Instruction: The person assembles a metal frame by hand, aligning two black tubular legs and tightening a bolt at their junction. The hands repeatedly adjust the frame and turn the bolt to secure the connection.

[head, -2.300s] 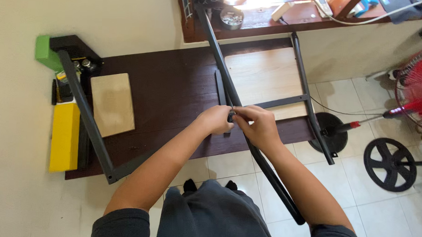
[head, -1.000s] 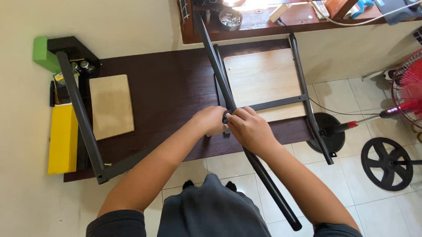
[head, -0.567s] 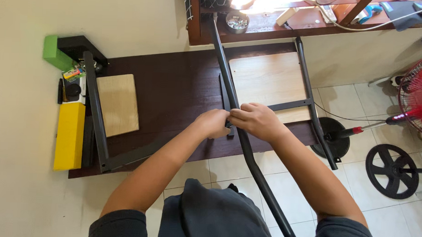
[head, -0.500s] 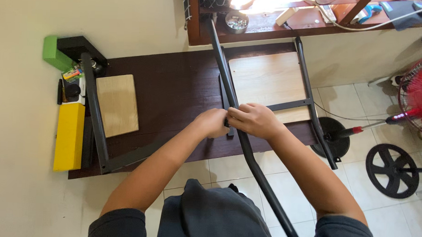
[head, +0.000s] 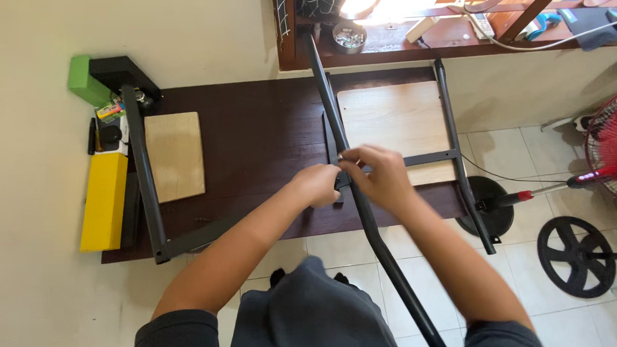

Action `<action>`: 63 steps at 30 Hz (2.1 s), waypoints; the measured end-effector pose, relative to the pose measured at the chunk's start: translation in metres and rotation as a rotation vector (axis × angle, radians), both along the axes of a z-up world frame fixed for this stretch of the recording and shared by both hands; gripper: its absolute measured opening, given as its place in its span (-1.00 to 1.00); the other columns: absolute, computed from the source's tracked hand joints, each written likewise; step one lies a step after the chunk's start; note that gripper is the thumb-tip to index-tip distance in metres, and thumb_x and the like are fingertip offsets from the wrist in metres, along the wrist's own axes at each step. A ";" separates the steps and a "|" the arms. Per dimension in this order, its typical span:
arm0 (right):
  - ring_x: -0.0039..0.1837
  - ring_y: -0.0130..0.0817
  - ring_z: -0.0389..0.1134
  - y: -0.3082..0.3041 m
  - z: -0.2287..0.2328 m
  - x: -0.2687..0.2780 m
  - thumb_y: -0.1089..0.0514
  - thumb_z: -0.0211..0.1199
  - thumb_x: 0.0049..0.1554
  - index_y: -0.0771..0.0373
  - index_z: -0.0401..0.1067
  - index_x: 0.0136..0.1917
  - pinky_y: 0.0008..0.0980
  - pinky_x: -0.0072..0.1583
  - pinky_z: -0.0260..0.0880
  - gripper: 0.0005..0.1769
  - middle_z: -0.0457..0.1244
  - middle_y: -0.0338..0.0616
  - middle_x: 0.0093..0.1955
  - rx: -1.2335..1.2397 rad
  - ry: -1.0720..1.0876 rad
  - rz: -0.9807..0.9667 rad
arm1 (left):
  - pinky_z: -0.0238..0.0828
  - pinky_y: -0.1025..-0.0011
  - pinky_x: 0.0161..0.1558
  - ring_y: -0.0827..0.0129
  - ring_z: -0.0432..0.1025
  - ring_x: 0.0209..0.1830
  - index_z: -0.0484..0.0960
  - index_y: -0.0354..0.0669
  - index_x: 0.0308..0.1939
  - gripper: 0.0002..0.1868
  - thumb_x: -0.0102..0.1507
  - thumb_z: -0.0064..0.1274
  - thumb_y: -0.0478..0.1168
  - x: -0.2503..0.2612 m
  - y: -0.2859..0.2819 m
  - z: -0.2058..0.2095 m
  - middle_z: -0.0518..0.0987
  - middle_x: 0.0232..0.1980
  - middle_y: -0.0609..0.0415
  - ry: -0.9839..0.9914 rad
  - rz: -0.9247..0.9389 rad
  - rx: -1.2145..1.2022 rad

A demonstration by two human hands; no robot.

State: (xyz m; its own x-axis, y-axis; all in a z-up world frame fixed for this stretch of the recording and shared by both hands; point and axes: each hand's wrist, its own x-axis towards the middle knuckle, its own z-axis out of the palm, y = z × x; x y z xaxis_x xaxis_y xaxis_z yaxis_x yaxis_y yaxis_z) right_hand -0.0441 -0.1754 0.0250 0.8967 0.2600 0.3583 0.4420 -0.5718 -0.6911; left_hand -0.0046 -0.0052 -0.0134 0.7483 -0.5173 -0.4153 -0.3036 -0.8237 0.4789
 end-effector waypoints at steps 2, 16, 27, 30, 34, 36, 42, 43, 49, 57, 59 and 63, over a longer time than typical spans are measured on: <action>-0.02 -0.07 0.42 0.010 -0.012 -0.017 0.28 0.32 0.15 0.31 0.45 0.00 -0.19 0.01 0.43 -0.85 0.37 0.04 -0.08 -0.002 -0.075 -0.125 | 0.49 0.10 0.05 0.03 0.55 0.04 0.57 -0.16 0.09 -0.57 0.16 0.21 -0.17 0.001 -0.001 0.001 0.66 -0.01 -0.12 0.015 0.016 0.027; -0.54 -0.34 0.24 0.011 -0.075 -0.031 0.06 -0.16 0.43 0.24 0.11 0.00 -0.32 -0.48 0.24 -0.77 0.21 0.03 -0.33 0.367 0.627 -0.221 | 0.53 0.12 -0.05 0.07 0.59 -0.12 0.66 -0.05 0.03 -0.66 0.16 0.13 -0.23 -0.002 0.000 0.019 0.69 -0.15 -0.08 0.076 0.013 0.071; -0.56 -0.49 0.15 0.023 -0.079 -0.015 0.02 -0.25 0.43 0.16 0.11 0.00 -0.44 -0.50 0.20 -0.77 0.18 -0.21 -0.32 0.536 0.598 -0.089 | 0.56 0.17 -0.21 0.17 0.62 -0.40 0.65 -0.07 -0.03 -0.71 0.17 0.05 -0.24 0.001 0.019 0.023 0.68 -0.34 -0.01 0.119 0.120 -0.002; -0.58 -0.47 0.12 0.031 -0.085 -0.014 0.01 -0.24 0.44 0.14 0.12 0.02 -0.43 -0.51 0.17 -0.77 0.09 -0.15 -0.43 0.522 0.622 -0.126 | 0.47 0.06 -0.12 0.01 0.54 -0.16 0.60 -0.23 -0.09 -0.64 0.11 0.24 -0.14 -0.013 0.027 0.013 0.66 -0.16 -0.10 -0.297 0.108 0.002; -0.58 -0.48 0.10 0.035 -0.088 -0.013 0.02 -0.24 0.42 0.14 0.12 0.02 -0.43 -0.51 0.15 -0.79 0.16 -0.20 -0.39 0.568 0.596 -0.100 | 0.46 0.13 -0.09 0.06 0.52 -0.07 0.56 -0.30 0.07 -0.53 0.09 0.13 -0.20 -0.061 0.035 -0.028 0.60 0.11 -0.18 -1.156 0.159 -0.169; -0.57 -0.50 0.10 0.037 -0.089 -0.013 0.02 -0.23 0.42 0.13 0.11 0.03 -0.45 -0.51 0.14 -0.79 0.17 -0.21 -0.37 0.591 0.607 -0.082 | 0.45 0.10 -0.05 0.08 0.48 -0.08 0.51 -0.22 -0.01 -0.71 0.26 0.13 -0.18 -0.097 0.045 -0.058 0.55 -0.02 -0.13 -1.075 0.030 -0.341; -0.58 -0.48 0.10 0.040 -0.086 -0.015 0.02 -0.24 0.42 0.15 0.11 -0.01 -0.45 -0.52 0.14 -0.77 0.18 -0.21 -0.34 0.611 0.575 -0.073 | 0.35 0.15 -0.19 0.23 0.39 -0.30 0.57 -0.22 0.07 -0.47 0.32 0.03 0.17 -0.101 0.052 -0.139 0.52 -0.22 -0.02 -0.085 0.547 -0.836; -0.58 -0.48 0.10 0.041 -0.085 -0.015 0.01 -0.24 0.42 0.15 0.11 -0.01 -0.44 -0.52 0.14 -0.77 0.18 -0.20 -0.35 0.607 0.582 -0.081 | 0.29 0.16 -0.25 0.26 0.33 -0.37 0.56 -0.28 0.20 -0.36 0.35 -0.05 0.22 -0.092 0.052 -0.145 0.48 -0.23 -0.05 0.090 0.723 -0.985; -0.58 -0.48 0.12 0.040 -0.082 -0.016 0.00 -0.26 0.42 0.15 0.09 0.00 -0.45 -0.53 0.14 -0.75 0.18 -0.20 -0.35 0.618 0.588 -0.084 | 0.27 0.36 0.34 0.36 0.43 0.23 0.52 -0.31 0.22 -0.17 0.42 -0.28 0.43 -0.044 0.033 -0.151 0.58 0.14 0.01 -0.182 0.365 -1.500; -0.56 -0.50 0.15 0.033 -0.086 -0.018 -0.02 -0.26 0.43 0.16 0.10 0.02 -0.48 -0.52 0.18 -0.74 0.25 -0.16 -0.31 0.652 0.605 -0.103 | 0.37 0.43 0.11 0.40 0.44 -0.04 0.52 -0.27 0.14 -0.36 0.43 -0.35 0.23 -0.022 0.008 -0.187 0.58 -0.11 0.07 0.023 0.486 -1.425; -0.57 -0.50 0.14 0.032 -0.088 -0.017 -0.02 -0.26 0.42 0.16 0.11 0.02 -0.47 -0.53 0.17 -0.74 0.25 -0.16 -0.30 0.686 0.591 -0.097 | 0.39 0.46 0.10 0.43 0.46 -0.06 0.51 -0.24 0.10 -0.43 0.42 -0.42 0.13 -0.019 0.006 -0.181 0.59 -0.13 0.10 0.031 0.480 -1.479; -0.57 -0.49 0.13 0.028 -0.089 -0.016 -0.02 -0.25 0.43 0.14 0.09 0.03 -0.46 -0.55 0.16 -0.76 0.21 -0.17 -0.31 0.739 0.579 -0.098 | 0.42 0.41 0.04 0.40 0.48 -0.15 0.55 -0.31 -0.14 -0.56 0.44 -0.34 -0.04 -0.020 0.006 -0.150 0.60 -0.24 0.04 0.018 0.408 -1.494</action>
